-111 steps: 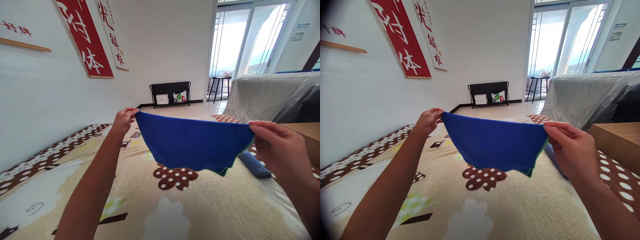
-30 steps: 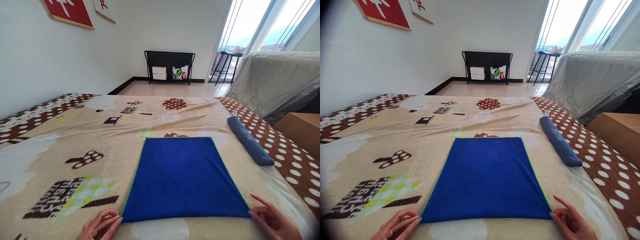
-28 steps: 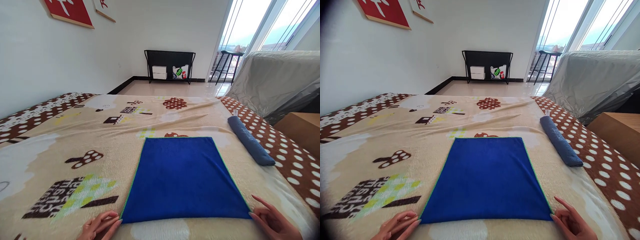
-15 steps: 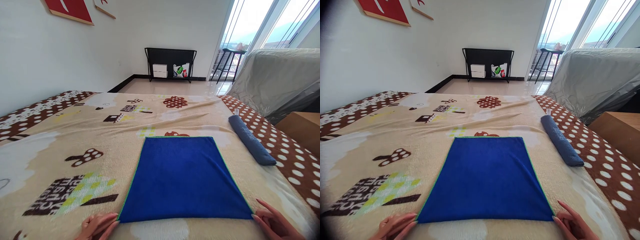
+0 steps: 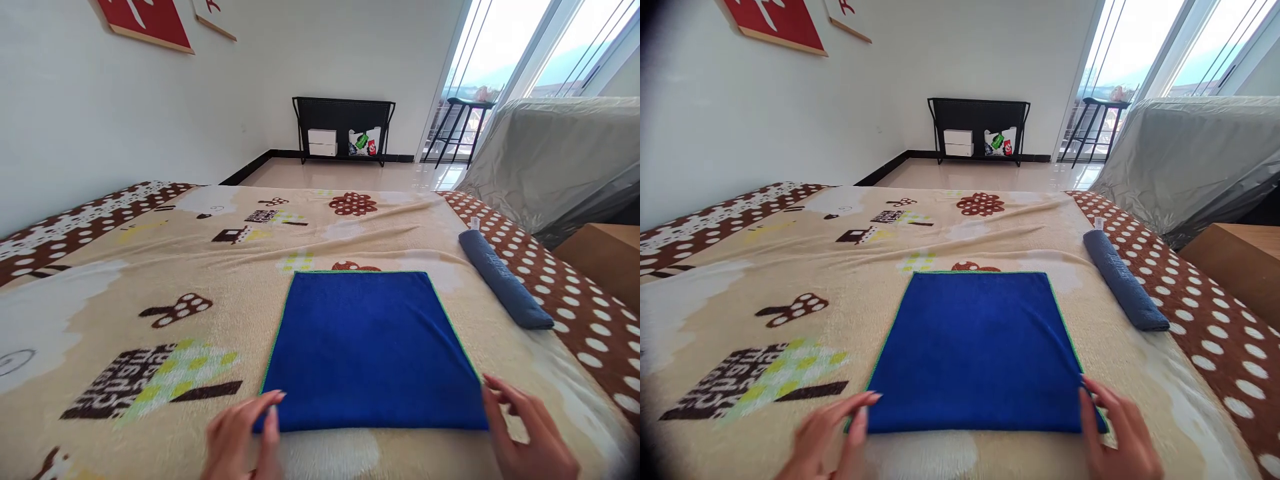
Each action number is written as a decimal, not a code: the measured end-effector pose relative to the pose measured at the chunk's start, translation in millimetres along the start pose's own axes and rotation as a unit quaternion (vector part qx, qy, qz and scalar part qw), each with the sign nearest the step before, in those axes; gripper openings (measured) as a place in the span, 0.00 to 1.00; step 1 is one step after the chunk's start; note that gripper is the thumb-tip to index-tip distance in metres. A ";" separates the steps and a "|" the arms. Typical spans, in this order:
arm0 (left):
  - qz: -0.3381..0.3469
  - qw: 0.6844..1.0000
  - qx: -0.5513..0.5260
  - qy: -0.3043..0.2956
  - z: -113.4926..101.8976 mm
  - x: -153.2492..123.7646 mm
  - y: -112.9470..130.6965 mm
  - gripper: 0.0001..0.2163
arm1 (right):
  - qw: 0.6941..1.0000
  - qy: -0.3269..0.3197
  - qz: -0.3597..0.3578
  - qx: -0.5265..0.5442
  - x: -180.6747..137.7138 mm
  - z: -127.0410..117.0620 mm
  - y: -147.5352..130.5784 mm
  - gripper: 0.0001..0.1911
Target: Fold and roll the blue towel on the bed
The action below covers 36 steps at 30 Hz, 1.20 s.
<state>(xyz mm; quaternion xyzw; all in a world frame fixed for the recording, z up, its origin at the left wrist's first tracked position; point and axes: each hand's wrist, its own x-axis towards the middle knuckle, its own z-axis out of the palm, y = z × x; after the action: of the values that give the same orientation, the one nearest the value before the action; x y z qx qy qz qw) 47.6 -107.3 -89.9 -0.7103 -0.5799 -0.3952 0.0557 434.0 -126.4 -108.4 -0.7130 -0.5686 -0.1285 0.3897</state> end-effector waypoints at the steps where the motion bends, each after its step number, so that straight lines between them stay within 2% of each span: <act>1: 0.064 0.998 -0.012 -0.019 16.4 7.5 23.1 0.15 | 0.996 -0.025 -0.060 0.054 1.7 10.8 -25.3 0.15; 3: 0.126 0.987 0.022 -0.092 52.3 16.9 63.2 0.21 | 0.977 -0.095 -0.158 0.103 1.1 35.5 -71.3 0.19; 5: 0.155 0.978 0.077 -0.119 83.8 17.3 88.1 0.24 | 0.961 -0.151 -0.220 0.074 -4.5 59.0 -102.0 0.26; 7: 0.153 0.973 0.124 -0.123 103.6 11.9 96.5 0.25 | 0.949 -0.178 -0.256 0.039 -12.7 75.4 -113.9 0.30; 9: 0.148 0.969 0.148 -0.132 109.9 6.2 93.8 0.24 | 0.943 -0.193 -0.269 0.018 -19.6 82.3 -112.3 0.32; 11: 0.155 0.963 0.158 -0.156 106.0 4.3 86.6 0.24 | 0.939 -0.215 -0.267 0.005 -22.3 81.0 -104.9 0.33; 15: 0.148 0.951 0.184 -0.199 84.3 7.4 63.2 0.27 | 0.937 -0.254 -0.240 -0.006 -17.1 68.4 -80.5 0.33; 20: 0.065 0.952 0.216 -0.209 47.3 -5.4 5.4 0.30 | 0.957 -0.254 -0.136 -0.046 -17.8 45.3 -12.7 0.34; 23: 0.058 0.949 0.220 -0.217 25.5 -17.7 -26.8 0.31 | 0.957 -0.259 -0.108 -0.067 -22.8 30.1 27.9 0.35; 26: 0.074 0.950 0.223 -0.207 16.3 -16.3 -34.1 0.30 | 0.959 -0.249 -0.114 -0.072 -17.7 23.3 36.3 0.35; 28: 0.091 0.955 0.215 -0.182 23.2 -3.9 -19.6 0.30 | 0.962 -0.231 -0.129 -0.060 -6.1 28.1 16.5 0.35; 30: 0.129 0.958 0.193 -0.171 42.3 14.2 8.3 0.30 | 0.960 -0.229 -0.160 -0.029 8.7 41.5 -20.6 0.33; 32: 0.177 0.952 0.163 -0.189 69.6 32.0 41.5 0.29 | 0.945 -0.256 -0.202 0.022 21.9 61.2 -64.3 0.30; 34: 0.194 0.947 0.137 -0.216 96.0 43.4 68.1 0.27 | 0.924 -0.297 -0.232 0.066 29.8 81.8 -100.0 0.29; 36: 0.192 0.944 0.119 -0.239 110.7 45.8 77.4 0.26 | 0.914 -0.316 -0.240 0.082 32.0 96.7 -114.2 0.30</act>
<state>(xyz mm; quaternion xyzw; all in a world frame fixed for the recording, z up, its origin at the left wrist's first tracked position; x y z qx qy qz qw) 170.5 -36.9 -107.4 -0.8701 -0.4711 -0.1241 0.0745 315.1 -30.2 -105.8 -0.5236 -0.8248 0.0611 0.2044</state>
